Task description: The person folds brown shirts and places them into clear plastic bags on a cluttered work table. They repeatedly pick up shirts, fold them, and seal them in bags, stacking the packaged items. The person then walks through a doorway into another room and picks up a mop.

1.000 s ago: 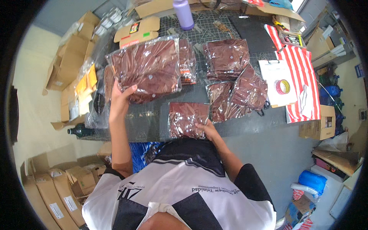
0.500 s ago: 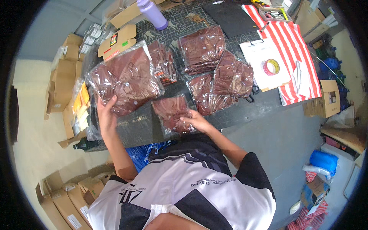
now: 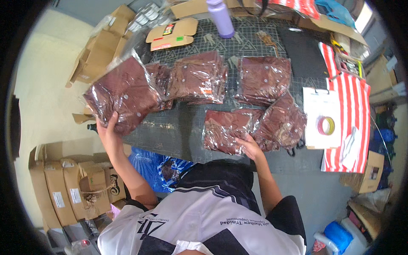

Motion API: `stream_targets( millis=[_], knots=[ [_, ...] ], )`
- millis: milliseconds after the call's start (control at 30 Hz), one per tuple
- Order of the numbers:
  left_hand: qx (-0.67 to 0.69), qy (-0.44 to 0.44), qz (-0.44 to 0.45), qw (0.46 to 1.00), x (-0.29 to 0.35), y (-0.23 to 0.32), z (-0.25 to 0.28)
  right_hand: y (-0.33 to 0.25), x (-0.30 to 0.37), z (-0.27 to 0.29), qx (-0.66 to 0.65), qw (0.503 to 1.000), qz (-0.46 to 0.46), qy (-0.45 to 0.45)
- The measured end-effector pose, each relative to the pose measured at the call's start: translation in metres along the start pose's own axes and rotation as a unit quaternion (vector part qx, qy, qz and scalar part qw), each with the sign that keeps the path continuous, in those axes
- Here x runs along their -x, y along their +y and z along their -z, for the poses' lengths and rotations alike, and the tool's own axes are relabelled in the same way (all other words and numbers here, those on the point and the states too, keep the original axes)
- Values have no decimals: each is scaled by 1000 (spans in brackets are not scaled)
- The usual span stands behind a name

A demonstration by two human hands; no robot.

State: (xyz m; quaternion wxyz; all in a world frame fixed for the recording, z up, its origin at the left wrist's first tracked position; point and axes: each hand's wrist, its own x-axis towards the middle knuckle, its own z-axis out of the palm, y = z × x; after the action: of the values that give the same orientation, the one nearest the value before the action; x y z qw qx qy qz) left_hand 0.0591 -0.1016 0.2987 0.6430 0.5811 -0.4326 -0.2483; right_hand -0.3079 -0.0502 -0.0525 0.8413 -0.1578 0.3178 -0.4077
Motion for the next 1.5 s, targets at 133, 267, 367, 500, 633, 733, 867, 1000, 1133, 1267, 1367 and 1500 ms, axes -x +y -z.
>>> stream_targets(
  millis=[133, 267, 367, 500, 633, 733, 867, 1000, 1133, 1267, 1367, 1500],
  knots=[
    [-28, 10, 67, 997, 13, -14, 27, -6, 4, -1, -25, 999, -28, 15],
    [-103, 29, 112, 988, 25, -7, 37, -2, 1, 4, -18, 997, -44, 54],
    [-134, 54, 130, 981, 29, -12, 53, 4, -2, 18, -12, 996, -62, 68],
    [-133, 80, 119, 981, 24, -11, 62, 3, -2, 17, -29, 994, -68, 79],
    [-135, 100, 130, 977, 12, -11, 59, -1, 2, 7, -15, 991, -68, 117],
    [-115, 95, 145, 978, 4, -22, 56, 1, 1, 11, -28, 991, -69, 109],
    [-119, 62, 151, 979, -6, -32, 48, -6, 1, 1, -19, 992, -80, 98],
    [-124, 62, 151, 979, -10, -32, 34, -5, 4, 5, 3, 990, -80, 113],
    [-39, 8, 162, 986, -8, -35, 29, -17, -5, -8, -14, 994, -71, 78],
    [138, -67, 146, 977, 19, -88, 65, -5, 0, 5, -5, 993, -76, 91],
    [307, -31, 237, 921, 64, -141, 53, 5, -5, 14, -64, 992, -68, 83],
    [372, -35, 517, 770, 122, -276, 34, -1, -3, 7, -39, 988, -95, 113]
  ],
)
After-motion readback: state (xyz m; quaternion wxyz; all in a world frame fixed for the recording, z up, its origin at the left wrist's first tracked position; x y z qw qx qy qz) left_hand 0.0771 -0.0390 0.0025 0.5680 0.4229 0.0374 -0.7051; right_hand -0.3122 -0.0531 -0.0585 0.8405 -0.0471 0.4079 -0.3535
